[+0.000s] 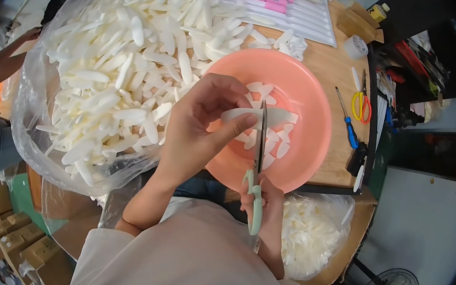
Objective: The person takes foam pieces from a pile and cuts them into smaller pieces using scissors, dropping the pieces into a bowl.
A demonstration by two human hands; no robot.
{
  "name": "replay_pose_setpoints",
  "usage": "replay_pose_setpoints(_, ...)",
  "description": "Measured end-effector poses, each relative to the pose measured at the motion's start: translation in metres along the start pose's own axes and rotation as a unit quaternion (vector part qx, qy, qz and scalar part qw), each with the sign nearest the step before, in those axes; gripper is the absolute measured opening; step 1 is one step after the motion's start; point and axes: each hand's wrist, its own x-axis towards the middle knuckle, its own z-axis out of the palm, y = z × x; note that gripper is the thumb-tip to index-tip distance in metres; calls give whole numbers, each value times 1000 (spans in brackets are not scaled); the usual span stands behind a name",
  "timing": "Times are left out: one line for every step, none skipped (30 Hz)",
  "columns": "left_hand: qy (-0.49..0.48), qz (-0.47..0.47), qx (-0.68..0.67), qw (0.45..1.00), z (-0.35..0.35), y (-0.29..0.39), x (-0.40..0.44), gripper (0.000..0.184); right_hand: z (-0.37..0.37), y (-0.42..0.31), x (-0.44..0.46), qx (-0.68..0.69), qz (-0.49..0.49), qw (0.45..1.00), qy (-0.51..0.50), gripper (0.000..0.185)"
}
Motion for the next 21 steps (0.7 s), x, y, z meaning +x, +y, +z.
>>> replay_pose_setpoints(-3, -6, 4, 1000, 0, -1, -1, 32, 0, 1, 0, 1, 0, 1000, -3, 63)
replay_pose_setpoints(-5, -12, 8, 1000, -1, -2, -1, 30, -1, 2, -1, 5, 0, 1000, 6, 63)
replay_pose_setpoints(-1, -12, 12, 1000, -1, -4, -1, 30, -1, 4, -1, 10, 1, 1000, 13, 63)
replay_pose_setpoints(3, 26, 56, 998, -1, -8, 1, 29, 0, 9, 0, 12, 0, 1000, 7, 63)
replay_pose_setpoints(7, 64, 101, 993, -4, -11, 3, 27, 1, 15, 2, 39, -27, 998, 28, 64)
replay_pose_setpoints(13, 63, 107, 992, -11, -15, 4, 27, 1, 18, 3, 67, -52, 995, 47, 65)
replay_pose_setpoints(44, 85, 231, 968, -20, -19, 5, 22, -5, 17, 1, 124, 20, 992, 15, 73)
replay_pose_setpoints(72, 105, 350, 928, -31, -24, 8, 18, -6, 17, 1, 126, 20, 992, 8, 73)
replay_pose_setpoints(108, 117, 374, 914, -43, -31, 10, 15, -6, 18, 1, 90, -30, 995, 10, 75)
replay_pose_setpoints(129, 99, 437, 884, -60, -41, 10, 16, -7, 18, 1, 54, -79, 995, 14, 78)
replay_pose_setpoints(149, 81, 497, 851, -76, -51, 11, 16, -8, 14, 1, 56, -92, 994, 5, 77)
replay_pose_setpoints(147, 81, 497, 851, -88, -61, 11, 16, -11, 17, 0, 57, -92, 994, 6, 77)
replay_pose_setpoints(155, 71, 538, 826, -99, -71, 11, 14, -13, 23, -1, 92, -80, 993, -3, 73)
replay_pose_setpoints(162, 62, 577, 798, -105, -78, 12, 13, -14, 26, -1, 127, -68, 990, -12, 69)
replay_pose_setpoints(162, 62, 577, 798, -108, -84, 12, 13, -13, 27, 0, 128, -68, 989, -11, 69)
replay_pose_setpoints(147, 25, 568, 810, -109, -87, 13, 11, -12, 27, 0, 137, -71, 988, -18, 65)
replay_pose_setpoints(131, -13, 557, 820, -110, -89, 13, 9, -11, 27, 0, 146, -74, 986, -23, 61)
replay_pose_setpoints(129, -13, 555, 822, -111, -89, 12, 9, -10, 26, -1, 144, -73, 987, -20, 61)
replay_pose_setpoints(155, 18, 551, 820, -114, -90, 13, 9, -9, 26, -1, 135, -85, 987, -23, 56)
replay_pose_setpoints(180, 50, 546, 817, -115, -90, 14, 9, -8, 25, -1, 127, -97, 987, -23, 52)
replay_pose_setpoints(174, 50, 543, 820, -112, -82, 15, 9, -8, 22, -2, 125, -92, 988, -22, 49)
